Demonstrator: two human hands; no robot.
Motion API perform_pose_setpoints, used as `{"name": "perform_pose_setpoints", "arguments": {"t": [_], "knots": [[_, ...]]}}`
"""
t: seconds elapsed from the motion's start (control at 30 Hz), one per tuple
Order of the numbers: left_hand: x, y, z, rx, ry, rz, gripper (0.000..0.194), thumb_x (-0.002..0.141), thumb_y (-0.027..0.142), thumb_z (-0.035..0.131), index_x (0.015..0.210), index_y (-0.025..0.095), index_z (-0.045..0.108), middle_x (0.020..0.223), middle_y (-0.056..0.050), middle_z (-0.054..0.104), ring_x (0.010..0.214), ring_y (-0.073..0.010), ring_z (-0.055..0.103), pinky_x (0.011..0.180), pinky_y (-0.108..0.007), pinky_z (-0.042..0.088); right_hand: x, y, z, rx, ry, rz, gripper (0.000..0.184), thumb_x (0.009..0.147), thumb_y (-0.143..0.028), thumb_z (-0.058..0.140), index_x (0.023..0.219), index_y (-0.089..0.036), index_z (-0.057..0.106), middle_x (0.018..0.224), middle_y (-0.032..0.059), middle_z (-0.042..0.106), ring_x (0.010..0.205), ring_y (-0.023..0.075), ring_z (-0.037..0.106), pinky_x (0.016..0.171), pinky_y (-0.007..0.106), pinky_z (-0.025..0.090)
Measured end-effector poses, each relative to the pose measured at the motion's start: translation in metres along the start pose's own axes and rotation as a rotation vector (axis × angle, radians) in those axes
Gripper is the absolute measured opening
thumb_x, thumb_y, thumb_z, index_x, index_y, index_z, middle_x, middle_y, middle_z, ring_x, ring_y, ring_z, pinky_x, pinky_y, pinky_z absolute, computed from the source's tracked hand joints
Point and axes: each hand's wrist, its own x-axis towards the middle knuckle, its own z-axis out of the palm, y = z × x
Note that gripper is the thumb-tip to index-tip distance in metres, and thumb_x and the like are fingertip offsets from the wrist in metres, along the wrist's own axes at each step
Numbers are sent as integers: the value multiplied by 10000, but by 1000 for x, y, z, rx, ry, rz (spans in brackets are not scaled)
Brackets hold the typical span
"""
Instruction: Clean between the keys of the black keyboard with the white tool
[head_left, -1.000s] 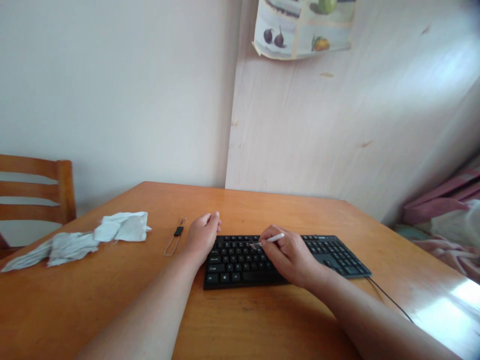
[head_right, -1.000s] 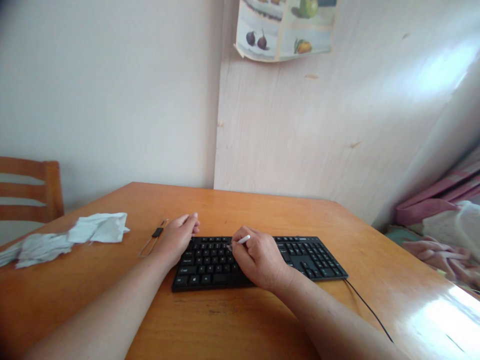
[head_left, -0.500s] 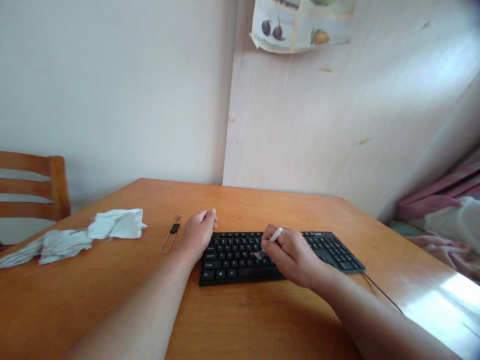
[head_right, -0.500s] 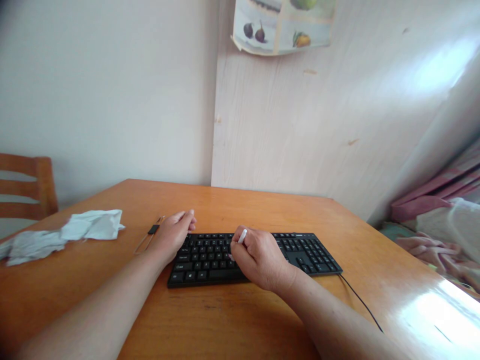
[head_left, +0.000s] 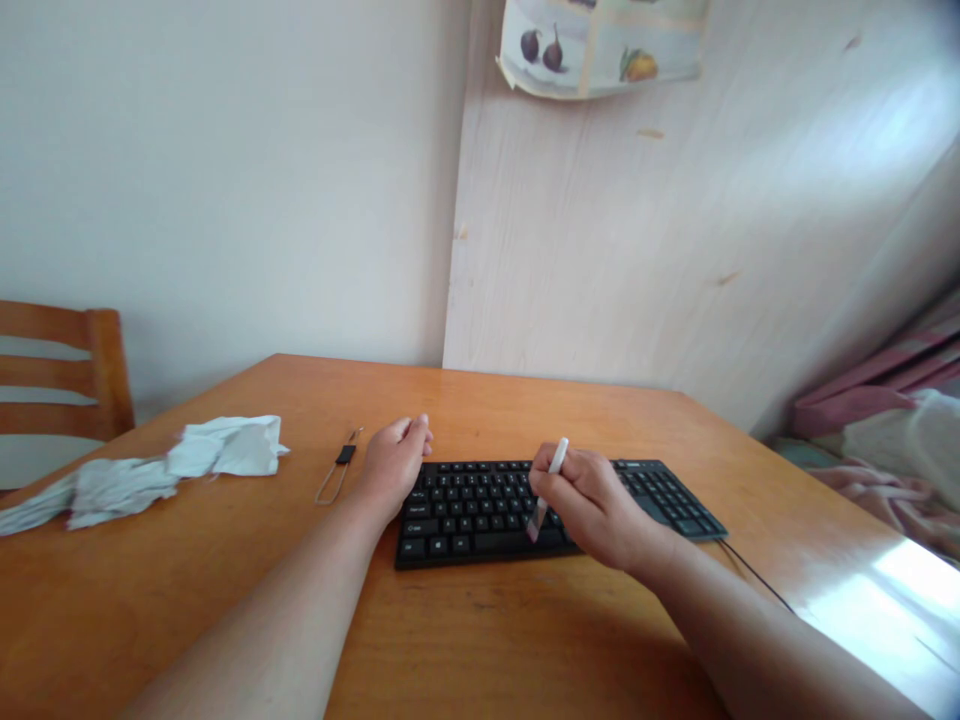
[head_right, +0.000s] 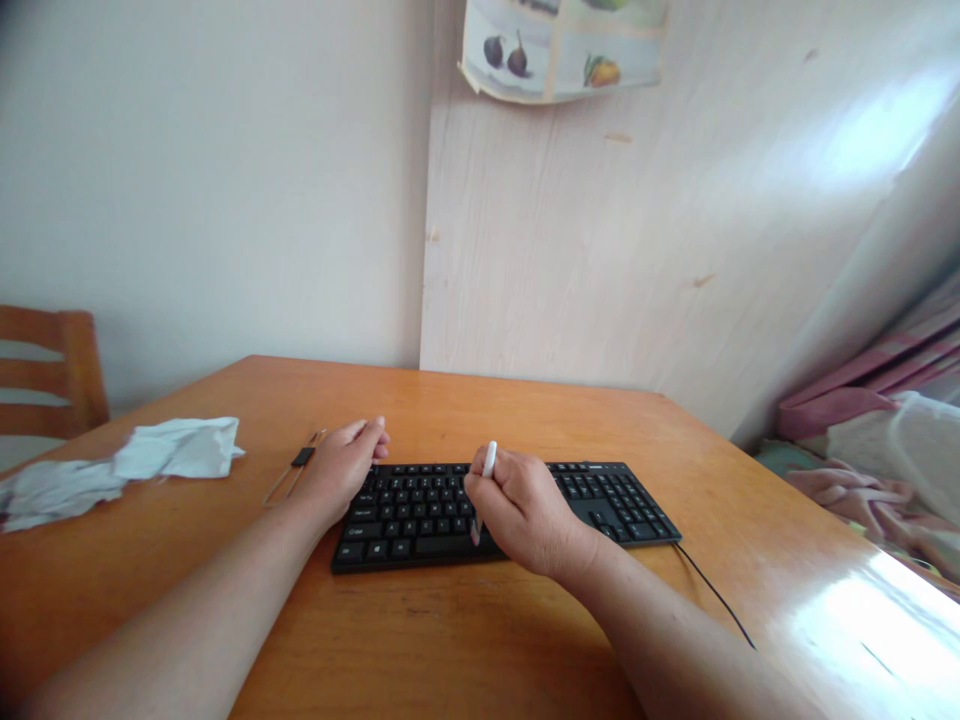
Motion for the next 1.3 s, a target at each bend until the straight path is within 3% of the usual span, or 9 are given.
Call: {"name": "perform_pose_setpoints", "arguments": {"t": [0.13,0.3,0.4,0.53,0.7,0.87,1.03,1.3], "knots": [[2,-3,0,21,-8,9,404,855,563,523,664,221,619,634,-40,655,626,-205,614,615,-308,455,1,9,4,17,120,-23,283,995,-297,461,743,-209,554,637,-5,619,594,139,560,596,267,426],[4,-5,-1,33,-8,26,412,856,568,515,666,220,626,653,-53,666,649,-214,627,610,-307,454,1,9,4,-78,40,-73,262,986,-271,474,746,-209,558,690,1,627,642,141,575,635,272,433],[3,-4,-1,35,-7,15,417,856,576,514,669,221,627,648,-52,663,646,-215,623,608,-307,456,0,6,2,3,14,-31,290,994,-296,461,721,-217,519,637,-8,614,603,145,588,616,273,442],[3,-3,-1,33,-15,17,421,857,583,509,683,218,627,655,-51,662,649,-215,626,613,-308,459,1,10,5,156,117,25,298,1006,-377,458,762,-220,527,646,5,632,601,161,614,604,285,456],[3,-5,0,45,-12,12,421,860,580,511,674,219,621,653,-52,667,650,-216,627,620,-311,456,7,20,16,41,217,-61,259,1003,-385,511,864,-201,629,807,43,688,743,172,627,685,290,470],[4,-4,0,51,-6,7,437,861,596,507,681,218,630,646,-52,673,651,-221,633,618,-312,451,9,22,27,15,180,-120,198,999,-358,550,1010,-217,688,955,54,726,895,186,670,821,302,495],[4,-5,0,57,-13,13,435,866,590,503,682,218,632,657,-51,679,643,-216,634,620,-312,455,10,23,34,-36,152,-143,204,1011,-317,530,1086,-237,701,1004,56,739,932,197,684,844,314,502],[3,-4,0,66,-30,22,449,875,592,481,705,205,632,665,-54,674,661,-213,640,627,-307,475,10,23,34,-146,90,-127,201,1018,-317,509,1007,-217,683,918,48,727,857,191,676,799,306,496]]}}
